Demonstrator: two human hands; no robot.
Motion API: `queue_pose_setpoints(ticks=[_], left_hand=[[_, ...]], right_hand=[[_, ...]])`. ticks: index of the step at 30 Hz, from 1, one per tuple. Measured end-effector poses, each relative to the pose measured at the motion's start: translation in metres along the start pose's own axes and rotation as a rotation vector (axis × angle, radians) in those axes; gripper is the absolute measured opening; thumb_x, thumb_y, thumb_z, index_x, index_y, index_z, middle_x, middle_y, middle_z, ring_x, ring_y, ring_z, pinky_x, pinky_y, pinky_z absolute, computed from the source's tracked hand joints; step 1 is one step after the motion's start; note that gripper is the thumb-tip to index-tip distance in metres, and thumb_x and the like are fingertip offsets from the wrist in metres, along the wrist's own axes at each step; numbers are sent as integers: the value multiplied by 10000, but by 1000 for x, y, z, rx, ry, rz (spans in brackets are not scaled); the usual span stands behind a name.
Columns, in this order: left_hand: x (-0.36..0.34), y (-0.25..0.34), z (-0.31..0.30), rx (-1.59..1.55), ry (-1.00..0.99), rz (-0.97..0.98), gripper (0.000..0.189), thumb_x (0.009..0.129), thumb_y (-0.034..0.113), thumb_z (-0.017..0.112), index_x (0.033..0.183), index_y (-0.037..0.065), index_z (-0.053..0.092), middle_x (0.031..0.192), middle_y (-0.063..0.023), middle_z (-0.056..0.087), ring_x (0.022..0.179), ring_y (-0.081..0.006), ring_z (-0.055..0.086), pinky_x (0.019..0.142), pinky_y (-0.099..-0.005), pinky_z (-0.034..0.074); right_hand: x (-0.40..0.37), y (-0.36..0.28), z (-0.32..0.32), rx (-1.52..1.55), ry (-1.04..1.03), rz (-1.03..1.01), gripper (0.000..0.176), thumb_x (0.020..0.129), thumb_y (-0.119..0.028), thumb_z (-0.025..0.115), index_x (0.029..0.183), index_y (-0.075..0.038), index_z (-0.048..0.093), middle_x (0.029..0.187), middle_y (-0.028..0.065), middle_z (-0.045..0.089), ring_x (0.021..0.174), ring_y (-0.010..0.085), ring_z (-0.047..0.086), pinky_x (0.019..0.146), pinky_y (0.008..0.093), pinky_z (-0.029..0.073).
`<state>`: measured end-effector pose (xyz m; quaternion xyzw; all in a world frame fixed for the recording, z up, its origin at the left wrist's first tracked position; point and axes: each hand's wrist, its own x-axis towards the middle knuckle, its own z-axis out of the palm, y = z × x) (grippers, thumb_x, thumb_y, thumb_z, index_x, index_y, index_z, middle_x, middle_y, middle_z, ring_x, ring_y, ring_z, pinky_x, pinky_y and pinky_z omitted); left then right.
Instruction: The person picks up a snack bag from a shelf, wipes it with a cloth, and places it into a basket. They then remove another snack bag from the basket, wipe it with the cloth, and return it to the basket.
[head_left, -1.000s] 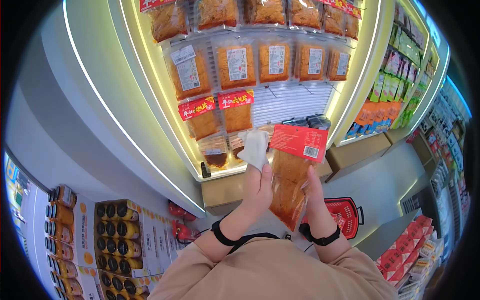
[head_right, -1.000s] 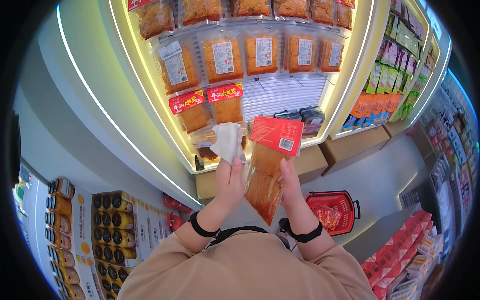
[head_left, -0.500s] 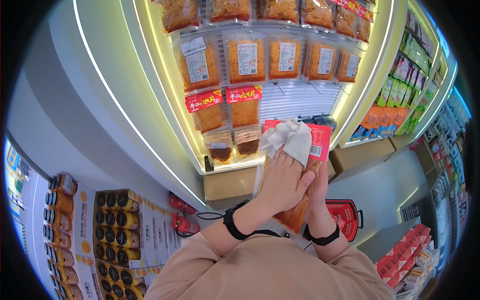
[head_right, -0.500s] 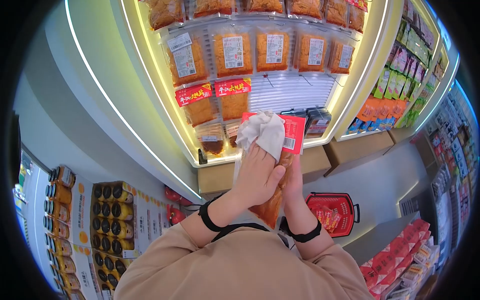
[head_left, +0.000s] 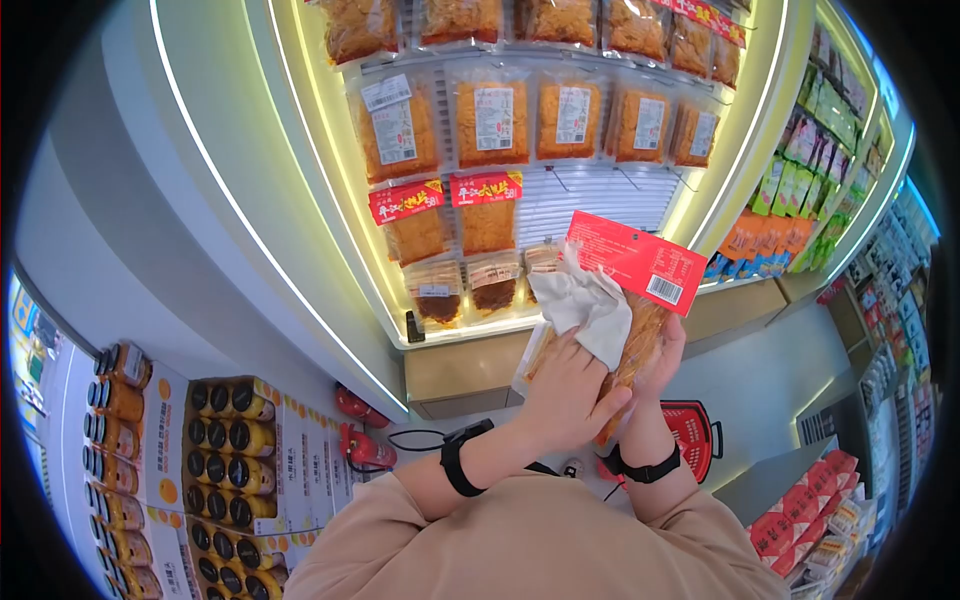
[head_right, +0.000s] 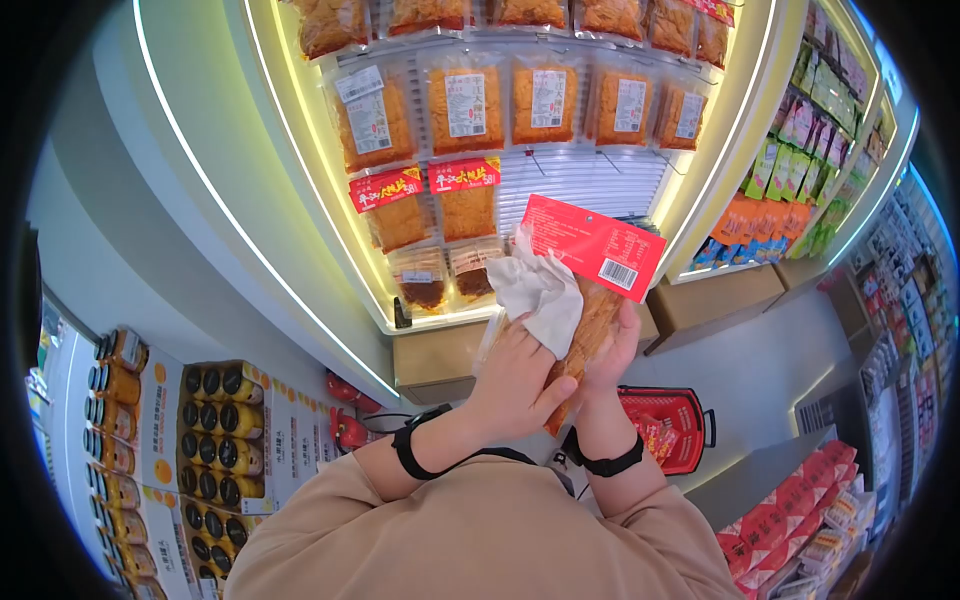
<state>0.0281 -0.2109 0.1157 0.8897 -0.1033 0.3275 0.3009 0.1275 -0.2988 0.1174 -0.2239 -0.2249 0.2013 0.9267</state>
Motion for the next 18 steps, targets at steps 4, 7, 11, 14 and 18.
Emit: queue_pose_setpoints(ticks=[4,7,11,14,18], left_hand=[[-21,18,4,-52,-33,22,597,895,387,567,1277,-63,480,1257,-248,517,1154,-441,484,1015,-487,363],[-35,18,-5,-91,-86,0,507,869,303,624,1238,-32,535,1168,-206,586,1059,-392,561,918,-442,449],[-34,8,-19,-366,-92,-438,332,881,190,597,1151,-3,591,1026,-182,617,956,-359,595,798,-406,492],[9,-9,-25,-295,236,-209,330,893,173,561,1182,16,572,1070,-198,599,975,-365,589,811,-423,484],[41,-14,-6,-180,114,24,377,914,173,508,1241,-15,526,1161,-217,564,1077,-393,537,905,-448,438]], right_hand=[[4,-8,-10,87,59,55,532,964,-409,329,1332,-46,453,1303,165,537,1169,317,544,1011,453,424],[2,-13,-3,70,86,104,515,971,-396,321,1328,-50,457,1293,162,544,1161,313,552,1006,445,430],[10,-11,-25,4,32,106,477,987,-364,335,1310,-36,462,1278,127,553,1128,274,573,995,412,438],[-2,2,-30,-193,53,110,441,1010,-312,333,1335,-36,447,1312,94,533,1184,224,529,1030,365,390],[-10,11,23,-321,263,2,470,1017,-343,312,1366,-48,425,1322,84,521,1202,208,508,1041,349,371]])
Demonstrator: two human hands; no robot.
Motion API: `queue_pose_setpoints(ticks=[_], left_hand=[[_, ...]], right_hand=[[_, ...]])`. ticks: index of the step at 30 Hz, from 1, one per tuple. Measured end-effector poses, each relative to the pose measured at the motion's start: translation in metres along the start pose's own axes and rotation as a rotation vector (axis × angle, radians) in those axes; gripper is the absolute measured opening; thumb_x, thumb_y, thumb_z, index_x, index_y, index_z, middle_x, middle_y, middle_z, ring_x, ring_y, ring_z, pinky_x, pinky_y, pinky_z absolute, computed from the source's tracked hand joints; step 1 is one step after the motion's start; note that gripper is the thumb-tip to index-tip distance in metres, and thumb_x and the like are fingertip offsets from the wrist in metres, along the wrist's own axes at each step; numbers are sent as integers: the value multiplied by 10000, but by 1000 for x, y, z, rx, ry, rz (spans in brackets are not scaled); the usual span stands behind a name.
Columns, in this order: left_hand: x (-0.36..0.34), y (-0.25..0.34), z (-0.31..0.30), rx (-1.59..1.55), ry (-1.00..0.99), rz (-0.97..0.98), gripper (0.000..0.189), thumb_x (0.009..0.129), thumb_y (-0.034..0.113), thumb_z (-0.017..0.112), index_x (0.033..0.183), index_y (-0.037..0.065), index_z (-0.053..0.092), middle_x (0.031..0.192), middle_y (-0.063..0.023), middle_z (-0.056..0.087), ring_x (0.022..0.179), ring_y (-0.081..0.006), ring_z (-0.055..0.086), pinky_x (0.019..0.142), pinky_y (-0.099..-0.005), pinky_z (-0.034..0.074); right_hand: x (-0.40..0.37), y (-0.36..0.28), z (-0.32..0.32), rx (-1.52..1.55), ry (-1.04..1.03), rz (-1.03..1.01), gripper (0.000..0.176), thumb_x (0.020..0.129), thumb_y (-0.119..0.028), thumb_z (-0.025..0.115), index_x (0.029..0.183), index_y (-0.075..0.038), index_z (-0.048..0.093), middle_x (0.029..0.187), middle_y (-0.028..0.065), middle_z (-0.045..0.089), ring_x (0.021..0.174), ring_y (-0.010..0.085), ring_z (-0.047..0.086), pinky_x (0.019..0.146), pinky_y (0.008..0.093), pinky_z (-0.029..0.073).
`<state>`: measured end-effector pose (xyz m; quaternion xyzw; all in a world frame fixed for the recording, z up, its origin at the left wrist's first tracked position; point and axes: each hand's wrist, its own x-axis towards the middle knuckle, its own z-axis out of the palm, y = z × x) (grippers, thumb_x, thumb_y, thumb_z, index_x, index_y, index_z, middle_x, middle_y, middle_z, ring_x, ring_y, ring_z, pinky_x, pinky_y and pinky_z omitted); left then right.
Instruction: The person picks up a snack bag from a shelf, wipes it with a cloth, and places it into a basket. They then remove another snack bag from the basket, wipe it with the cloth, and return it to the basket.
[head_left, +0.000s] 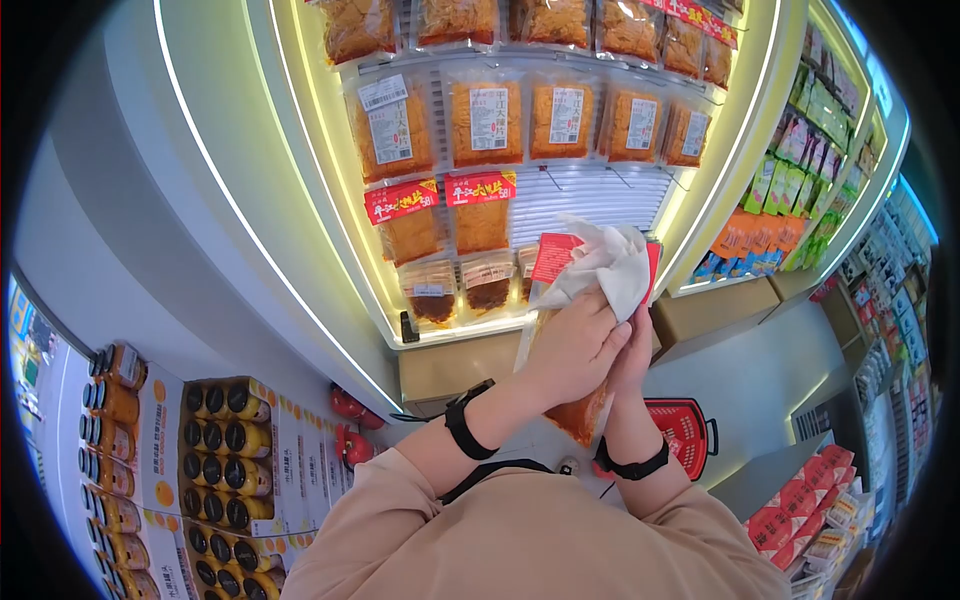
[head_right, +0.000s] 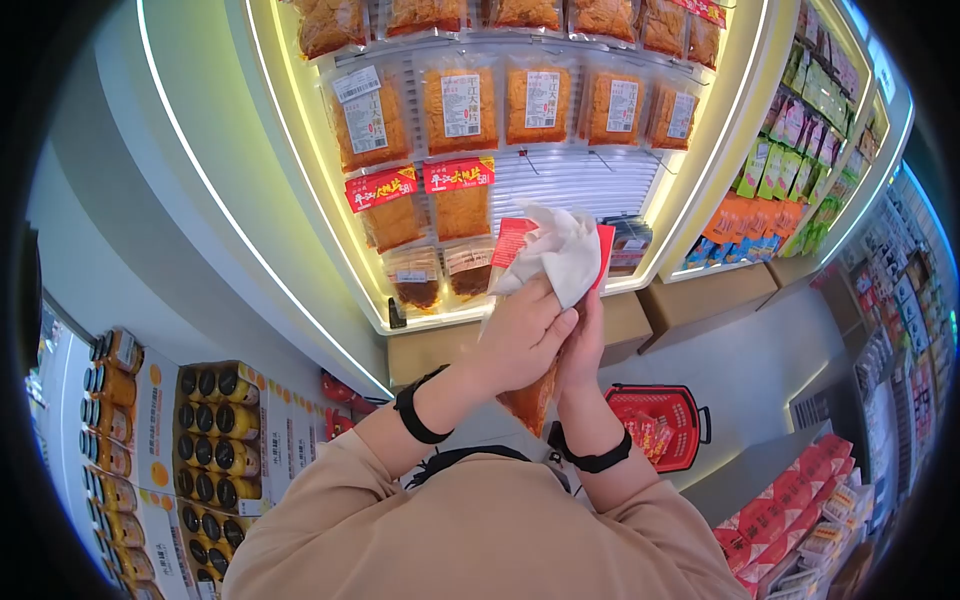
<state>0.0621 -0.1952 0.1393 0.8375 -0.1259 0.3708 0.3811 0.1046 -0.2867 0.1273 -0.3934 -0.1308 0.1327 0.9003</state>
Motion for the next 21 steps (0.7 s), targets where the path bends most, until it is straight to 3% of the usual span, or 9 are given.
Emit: queue_pose_setpoints(ticks=[2,8,11,13,14,16,19,21], left_hand=[[-12,9,10,23,-179,27,419,929,180,477,1289,-33,492,1245,-237,530,1183,-412,480,994,-456,390],[-55,30,-4,12,-241,0,423,910,169,498,1274,-45,492,1240,-230,535,1171,-421,484,994,-456,403],[-88,19,-9,59,-238,66,384,912,160,496,1243,-34,522,1153,-217,584,1090,-419,537,931,-441,447],[-109,2,-16,89,-322,-168,292,929,172,508,1134,-29,561,968,-182,600,889,-364,575,762,-428,469],[-117,-12,-18,105,-360,-286,258,937,178,515,1080,-27,581,875,-164,608,789,-337,594,678,-422,480],[-125,-60,-12,-84,-69,-568,248,974,212,489,966,-19,578,716,-114,549,613,-284,515,560,-392,415],[-57,-60,-34,-223,352,-417,277,1000,220,443,980,-30,562,785,-153,558,666,-282,505,607,-371,401],[-14,-47,-43,-179,387,-227,286,1000,204,422,1097,-31,552,941,-197,581,818,-329,550,726,-387,430]], right_hand=[[16,-7,-14,122,-59,-42,467,1019,-353,296,1348,-54,438,1297,105,532,1179,227,530,1002,369,418],[14,-33,-12,256,-137,-103,455,1026,-352,292,1318,-43,453,1264,120,547,1122,242,562,960,387,457],[27,-40,-39,164,-30,-196,458,1029,-355,293,1314,-33,449,1270,108,538,1113,239,566,958,380,457],[35,-55,-48,112,-8,-292,455,1029,-349,295,1319,-32,445,1273,103,534,1124,236,559,960,376,455],[34,-67,-48,171,-66,-248,454,1029,-346,301,1333,-38,439,1281,101,529,1154,227,539,978,366,439],[30,-73,-48,224,-155,-100,459,1028,-353,310,1350,-47,426,1300,104,520,1184,227,518,1002,369,418],[21,-45,-54,183,-199,-13,467,1026,-366,321,1372,-63,407,1331,108,503,1216,233,496,1030,374,390],[12,-26,-42,173,-197,4,477,1024,-373,327,1382,-65,393,1348,110,492,1229,238,487,1043,377,377]])
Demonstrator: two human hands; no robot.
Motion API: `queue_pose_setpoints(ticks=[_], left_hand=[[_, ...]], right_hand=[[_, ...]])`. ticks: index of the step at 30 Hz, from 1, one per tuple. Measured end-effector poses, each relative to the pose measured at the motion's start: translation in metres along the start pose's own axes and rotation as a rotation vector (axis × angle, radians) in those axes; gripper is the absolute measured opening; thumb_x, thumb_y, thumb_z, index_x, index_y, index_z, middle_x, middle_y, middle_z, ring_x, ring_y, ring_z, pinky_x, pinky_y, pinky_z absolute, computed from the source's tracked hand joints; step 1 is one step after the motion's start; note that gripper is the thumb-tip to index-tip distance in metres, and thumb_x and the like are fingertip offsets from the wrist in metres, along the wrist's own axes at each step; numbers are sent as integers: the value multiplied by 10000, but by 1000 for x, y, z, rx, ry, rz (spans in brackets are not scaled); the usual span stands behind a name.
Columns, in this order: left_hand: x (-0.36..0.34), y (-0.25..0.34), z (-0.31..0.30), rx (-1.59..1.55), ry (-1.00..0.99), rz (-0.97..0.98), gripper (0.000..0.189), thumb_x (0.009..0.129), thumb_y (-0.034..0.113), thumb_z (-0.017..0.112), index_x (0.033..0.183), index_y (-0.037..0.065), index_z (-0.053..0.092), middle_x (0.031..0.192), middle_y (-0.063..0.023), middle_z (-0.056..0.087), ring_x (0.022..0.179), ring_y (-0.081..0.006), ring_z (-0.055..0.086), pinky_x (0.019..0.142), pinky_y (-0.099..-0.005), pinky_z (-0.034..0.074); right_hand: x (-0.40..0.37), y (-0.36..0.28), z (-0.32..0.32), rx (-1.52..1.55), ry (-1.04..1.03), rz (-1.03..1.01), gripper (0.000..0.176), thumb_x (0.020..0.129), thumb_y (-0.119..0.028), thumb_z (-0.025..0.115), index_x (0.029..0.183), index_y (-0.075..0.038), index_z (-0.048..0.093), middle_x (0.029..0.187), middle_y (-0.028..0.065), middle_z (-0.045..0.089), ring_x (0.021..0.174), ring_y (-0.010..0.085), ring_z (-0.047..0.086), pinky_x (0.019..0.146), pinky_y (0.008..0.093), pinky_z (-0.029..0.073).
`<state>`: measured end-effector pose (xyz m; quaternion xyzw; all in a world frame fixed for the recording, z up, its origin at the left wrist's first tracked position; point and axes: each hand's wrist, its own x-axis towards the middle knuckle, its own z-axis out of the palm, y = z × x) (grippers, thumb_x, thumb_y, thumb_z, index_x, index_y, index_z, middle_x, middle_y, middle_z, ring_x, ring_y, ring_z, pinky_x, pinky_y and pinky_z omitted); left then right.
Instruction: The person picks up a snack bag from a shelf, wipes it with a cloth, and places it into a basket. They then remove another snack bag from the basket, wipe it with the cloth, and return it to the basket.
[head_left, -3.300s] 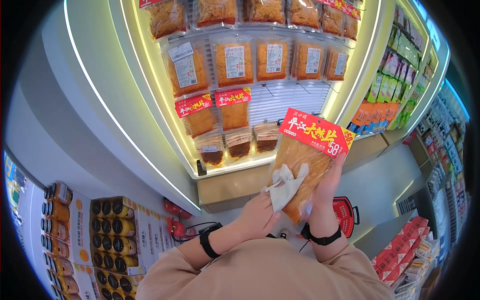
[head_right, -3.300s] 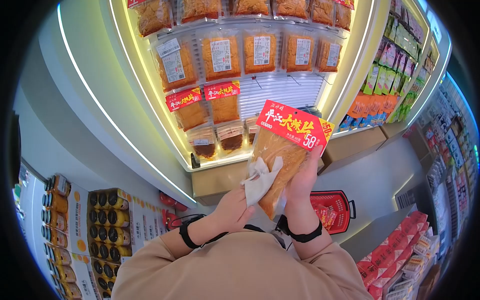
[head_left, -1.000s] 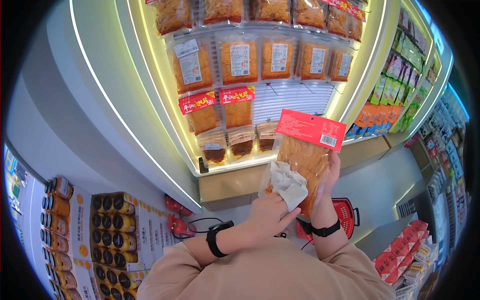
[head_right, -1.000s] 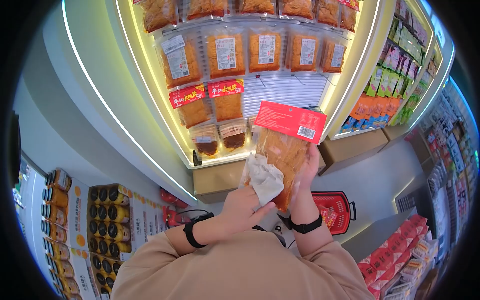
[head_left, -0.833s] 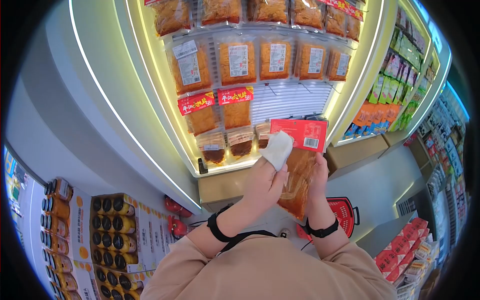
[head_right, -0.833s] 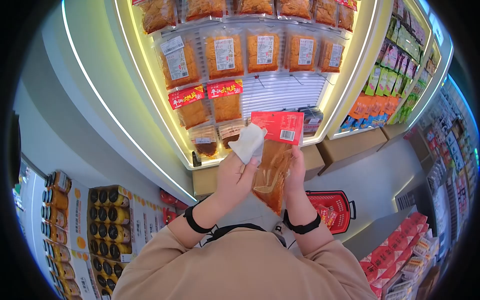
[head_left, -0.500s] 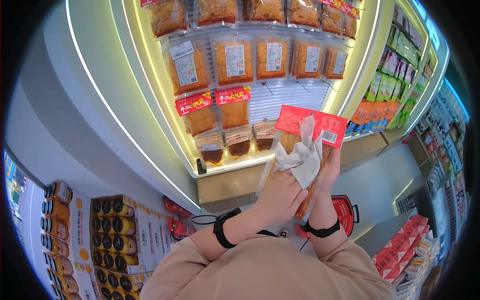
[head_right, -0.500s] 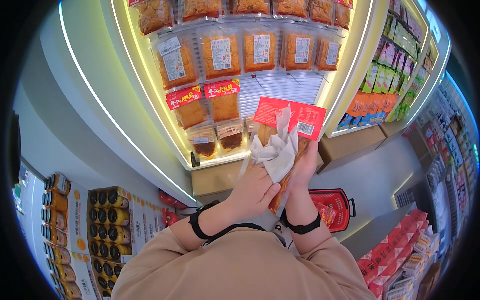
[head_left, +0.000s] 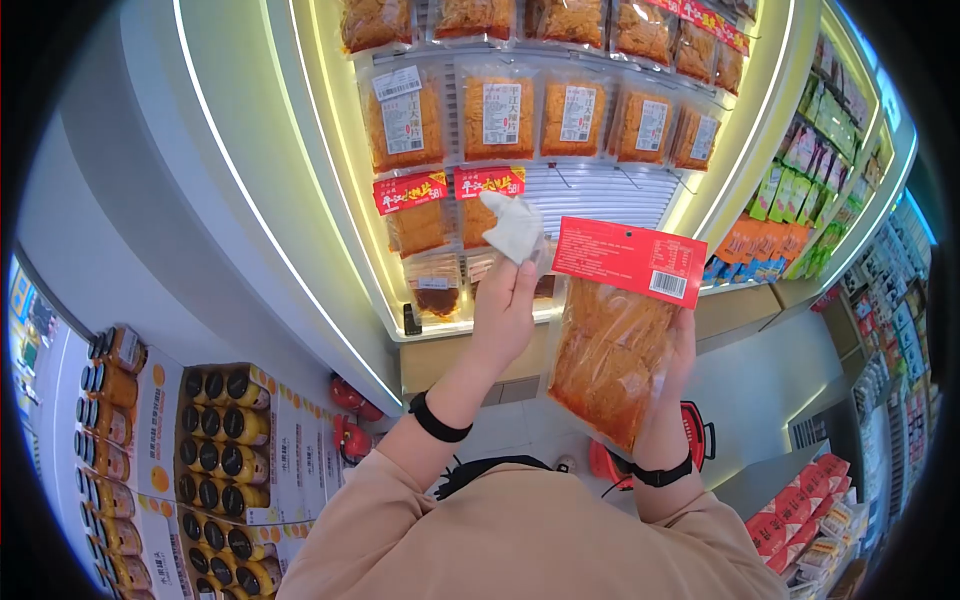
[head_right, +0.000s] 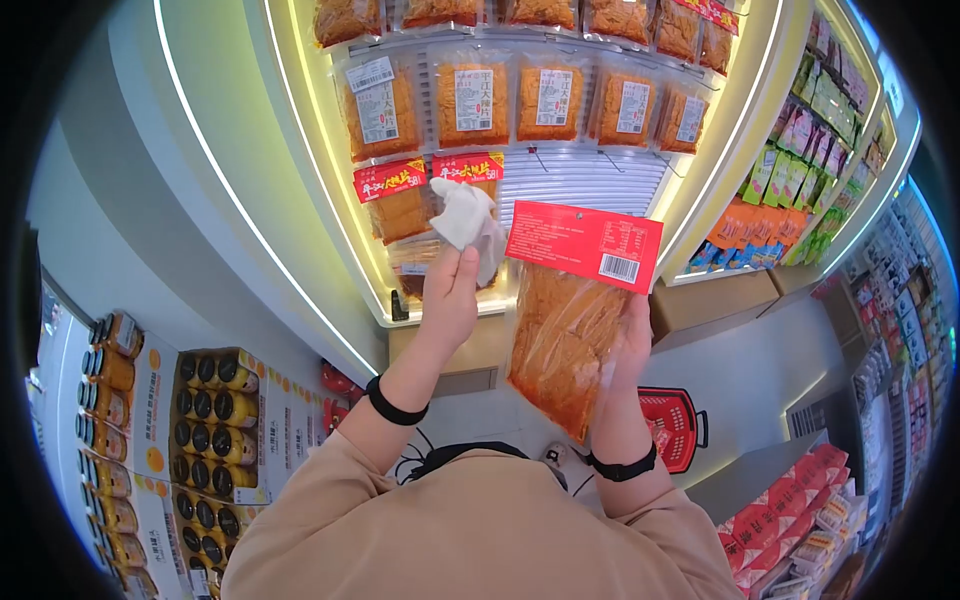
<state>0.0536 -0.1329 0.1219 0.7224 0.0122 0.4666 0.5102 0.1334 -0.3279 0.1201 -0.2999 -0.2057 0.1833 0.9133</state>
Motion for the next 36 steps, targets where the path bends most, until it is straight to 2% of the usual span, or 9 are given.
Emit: queue_pose_setpoints(ticks=[6,15,18,21,23,25,29,32,36], left_hand=[[-28,32,38,135,-380,103,420,991,212,396,1340,-16,452,1337,-235,477,1223,-418,452,1042,-416,354],[-89,50,19,147,-476,98,446,923,153,490,1313,-60,452,1306,-243,491,1217,-429,441,1027,-457,374],[-118,41,4,177,-631,276,367,941,166,476,1245,-34,520,1219,-226,556,1111,-399,531,952,-411,423],[-116,39,-21,378,-1083,-179,297,948,191,493,1135,-30,558,1067,-201,608,997,-375,576,880,-373,457],[-101,8,-38,417,-809,-503,291,990,248,452,1052,-12,567,962,-149,638,943,-296,614,855,-333,461],[-90,-19,-47,-88,-297,-746,366,1027,290,382,1144,-11,554,1078,-125,637,1031,-240,600,919,-324,436],[-75,-28,-28,-583,-320,-542,546,1021,362,395,1410,-18,338,1370,-105,457,1241,-188,459,1053,-333,347],[-77,-8,0,-715,-310,-551,623,998,409,441,1432,-11,289,1397,-99,415,1262,-174,433,1054,-350,353],[-71,-14,10,-751,-67,-679,520,979,354,519,1344,-5,424,1225,-67,537,1095,-129,502,931,-283,407]], right_hand=[[4,18,43,96,-65,-90,484,1027,-382,293,1354,-41,402,1329,114,498,1208,237,504,1034,374,386],[24,3,39,27,82,-168,453,1036,-347,266,1298,-31,456,1268,125,539,1131,248,562,978,376,447],[37,-10,34,-185,120,-322,461,1037,-360,269,1317,-38,445,1270,109,540,1144,224,552,985,360,435],[38,-26,42,-54,105,-290,439,1031,-314,285,1324,-23,435,1286,120,525,1168,240,537,992,383,436],[36,-23,45,-65,95,-315,447,1028,-299,293,1361,-17,389,1332,127,482,1218,249,492,1022,385,400],[29,-5,44,-333,109,-457,506,1028,-317,294,1437,-19,302,1412,127,412,1301,248,413,1080,366,323],[11,39,57,-949,-208,-628,617,1015,-413,198,1488,-17,197,1525,182,218,1411,355,194,1128,444,177],[-7,81,49,-1426,-330,-428,754,976,-556,136,1499,-14,177,1556,241,108,1448,406,57,1122,562,55],[4,85,36,-1254,-435,-237,788,963,-594,129,1495,-17,197,1568,220,61,1447,416,5,1105,603,6]])
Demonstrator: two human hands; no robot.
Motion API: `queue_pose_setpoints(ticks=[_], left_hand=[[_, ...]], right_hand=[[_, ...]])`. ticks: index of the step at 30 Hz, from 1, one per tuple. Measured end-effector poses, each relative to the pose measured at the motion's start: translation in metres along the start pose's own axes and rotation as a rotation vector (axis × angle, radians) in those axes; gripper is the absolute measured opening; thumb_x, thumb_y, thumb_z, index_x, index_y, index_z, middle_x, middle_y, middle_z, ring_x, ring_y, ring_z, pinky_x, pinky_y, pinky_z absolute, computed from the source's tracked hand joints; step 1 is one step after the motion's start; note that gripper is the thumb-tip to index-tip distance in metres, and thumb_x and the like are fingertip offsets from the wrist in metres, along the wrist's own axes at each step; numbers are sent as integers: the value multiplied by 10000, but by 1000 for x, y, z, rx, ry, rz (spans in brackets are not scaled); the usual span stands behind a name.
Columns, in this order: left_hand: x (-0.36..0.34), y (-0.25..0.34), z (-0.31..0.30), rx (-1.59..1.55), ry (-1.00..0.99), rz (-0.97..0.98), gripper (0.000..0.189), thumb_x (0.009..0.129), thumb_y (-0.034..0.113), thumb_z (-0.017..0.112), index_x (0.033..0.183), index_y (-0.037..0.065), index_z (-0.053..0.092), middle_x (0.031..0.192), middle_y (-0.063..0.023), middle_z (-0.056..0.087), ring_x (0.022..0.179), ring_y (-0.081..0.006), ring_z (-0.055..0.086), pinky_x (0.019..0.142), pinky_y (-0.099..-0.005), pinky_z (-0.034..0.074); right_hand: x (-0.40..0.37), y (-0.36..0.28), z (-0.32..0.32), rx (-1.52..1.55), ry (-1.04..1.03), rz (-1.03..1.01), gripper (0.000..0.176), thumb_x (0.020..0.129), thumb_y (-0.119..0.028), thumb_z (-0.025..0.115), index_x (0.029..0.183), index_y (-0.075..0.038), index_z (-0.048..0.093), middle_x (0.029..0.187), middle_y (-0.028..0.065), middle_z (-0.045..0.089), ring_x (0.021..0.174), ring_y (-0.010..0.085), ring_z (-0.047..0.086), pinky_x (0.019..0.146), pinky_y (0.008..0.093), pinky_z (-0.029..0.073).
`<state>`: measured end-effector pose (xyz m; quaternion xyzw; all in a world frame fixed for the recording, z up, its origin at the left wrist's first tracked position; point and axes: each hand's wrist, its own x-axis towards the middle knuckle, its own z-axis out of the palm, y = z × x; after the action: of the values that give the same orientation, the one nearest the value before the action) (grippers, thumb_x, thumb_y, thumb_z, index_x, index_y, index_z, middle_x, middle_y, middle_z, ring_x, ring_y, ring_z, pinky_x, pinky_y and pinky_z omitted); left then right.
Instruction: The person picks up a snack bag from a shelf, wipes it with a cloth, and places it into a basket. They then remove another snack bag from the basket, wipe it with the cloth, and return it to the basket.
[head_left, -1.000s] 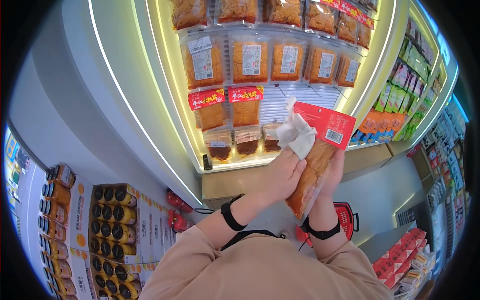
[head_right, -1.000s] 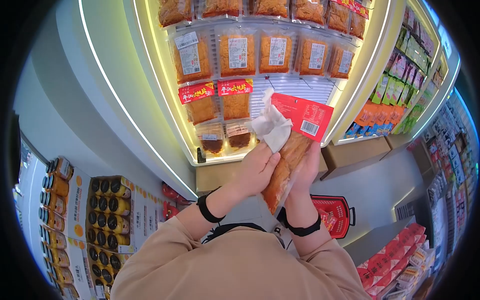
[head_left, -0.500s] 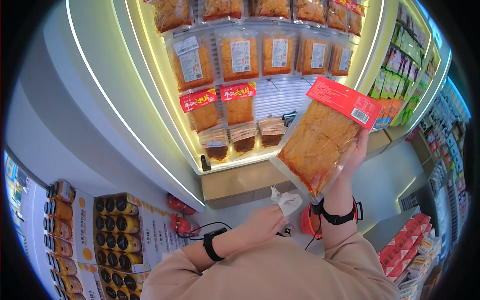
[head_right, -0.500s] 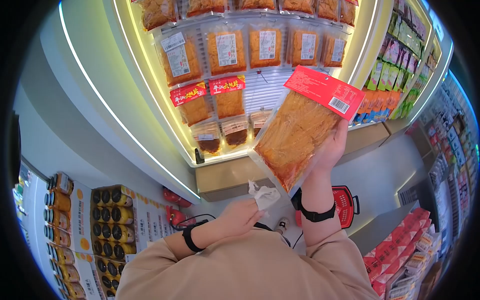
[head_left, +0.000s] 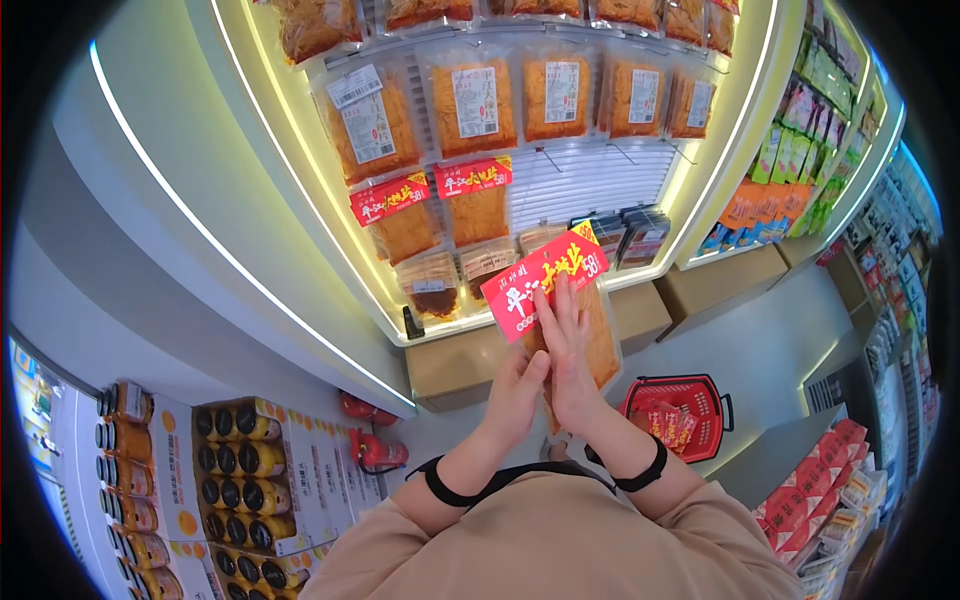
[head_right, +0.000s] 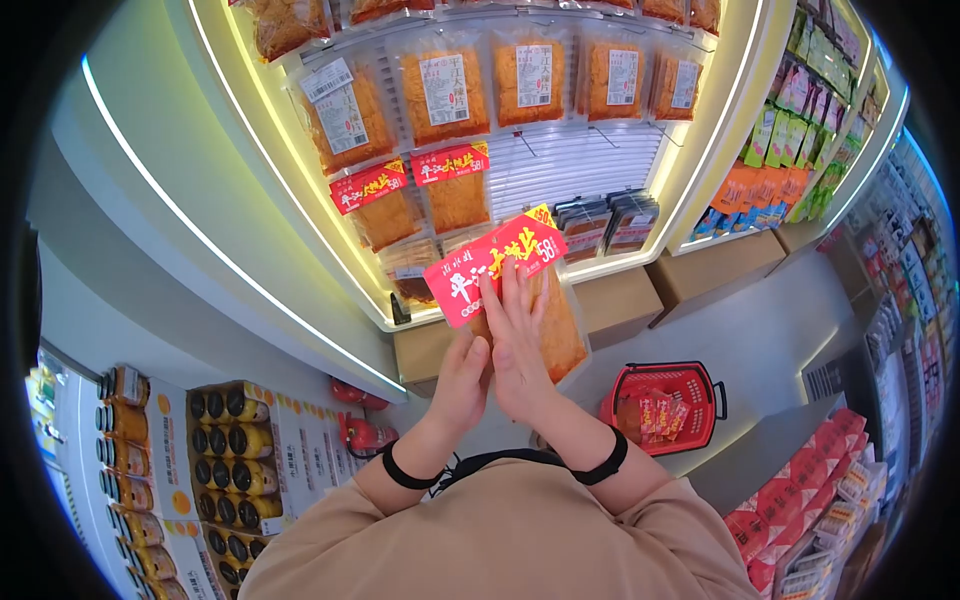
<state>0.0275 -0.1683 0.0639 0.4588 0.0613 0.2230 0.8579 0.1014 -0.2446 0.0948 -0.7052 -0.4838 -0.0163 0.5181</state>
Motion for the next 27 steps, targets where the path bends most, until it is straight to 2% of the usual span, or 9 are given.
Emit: queue_pose_setpoints(ticks=[3,6,7,10,13,16,17,21,27], left_hand=[[23,-12,-14,83,189,-39,330,987,246,522,1202,-3,547,1060,-22,607,927,-73,544,811,-246,441],[51,1,-20,16,321,-21,199,984,159,518,1073,8,612,927,16,625,790,-33,535,714,-220,438],[59,2,-24,9,348,-25,177,963,141,556,1052,6,627,923,4,631,793,-44,548,720,-229,447],[77,6,-31,125,336,-45,161,939,138,596,1020,6,642,892,8,637,770,-51,561,688,-232,453],[95,-4,-42,365,430,16,186,901,156,648,1003,-1,645,859,4,642,737,-51,556,654,-229,447],[103,-5,-52,809,467,-122,220,868,159,678,1001,-11,640,852,-6,644,717,-51,544,645,-226,442],[104,-33,-75,788,454,-2,218,856,165,687,974,-13,646,824,-5,634,715,-54,533,640,-231,438],[106,-32,-66,700,460,-70,235,853,223,698,876,-5,649,713,7,586,663,-65,488,576,-283,421],[98,-8,-102,1119,648,-234,271,896,229,651,728,18,621,614,47,542,571,-57,447,531,-256,404]], right_hand=[[8,31,-8,115,78,105,654,976,-377,362,1504,-41,171,1568,177,98,1452,335,73,1134,525,77],[27,70,-31,396,295,164,700,946,-215,518,1513,-65,138,1555,155,163,1443,278,150,1148,460,132],[32,86,-43,393,245,281,762,927,-226,576,1514,-70,117,1542,146,190,1426,278,194,1138,434,187],[46,115,-66,1135,-40,685,511,927,-193,610,1383,-57,425,1288,107,556,1159,168,543,968,335,420],[53,153,-50,1011,-24,616,224,909,-136,641,1120,-63,622,1003,35,677,905,80,620,828,257,468],[68,177,-36,996,84,624,66,885,-96,666,941,-62,656,878,7,676,806,50,608,750,209,465],[75,179,-33,980,131,634,72,892,-87,654,954,-56,635,869,1,665,790,48,605,720,216,472],[92,193,-21,1096,159,714,85,909,-93,631,978,-47,615,908,27,675,789,72,621,716,245,492],[137,201,-7,1177,132,665,95,910,-75,627,1000,-44,615,963,31,680,828,67,619,765,251,491]])
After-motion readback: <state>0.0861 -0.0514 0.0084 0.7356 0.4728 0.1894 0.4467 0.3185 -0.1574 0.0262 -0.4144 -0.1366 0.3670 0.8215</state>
